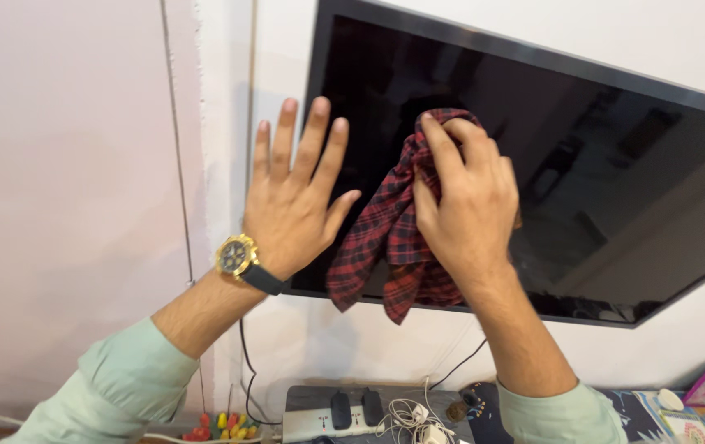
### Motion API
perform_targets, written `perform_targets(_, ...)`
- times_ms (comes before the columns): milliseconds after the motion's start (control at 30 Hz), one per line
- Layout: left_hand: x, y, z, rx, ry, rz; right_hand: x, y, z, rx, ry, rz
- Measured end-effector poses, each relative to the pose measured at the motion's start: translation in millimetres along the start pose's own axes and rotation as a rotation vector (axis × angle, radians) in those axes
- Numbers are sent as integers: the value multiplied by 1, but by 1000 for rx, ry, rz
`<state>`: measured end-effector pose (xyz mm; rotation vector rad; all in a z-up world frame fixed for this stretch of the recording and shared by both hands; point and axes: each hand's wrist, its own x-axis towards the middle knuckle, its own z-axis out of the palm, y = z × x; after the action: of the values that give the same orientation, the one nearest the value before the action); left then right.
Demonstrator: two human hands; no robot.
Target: The person wipes down a television cable and television screen with a cloth, cleans a charger adapter and a small decorative stand, and handles phone boxes on the table.
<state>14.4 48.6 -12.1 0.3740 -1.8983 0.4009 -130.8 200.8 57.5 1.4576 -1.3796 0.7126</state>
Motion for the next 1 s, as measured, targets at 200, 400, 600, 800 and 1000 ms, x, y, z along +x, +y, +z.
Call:
perform_targets(200, 0, -5, 0, -20, -39, -28, -3, -7, 13, -108, -30, -47)
perform_targets(400, 4, -6, 2, -63, -24, -5, 7, -10, 9, -294, 126, -131)
perform_targets(600, 4, -10, 7, -108, -33, -21, 1, -17, 15, -48, 63, 1)
perform_targets(800, -1, -16, 10, -166, 19, -15, -46, -33, 31, -24, -63, -48)
perform_targets(1000, -9, -17, 7, -637, -162, -305, -80, -41, 40, 82, -43, 124)
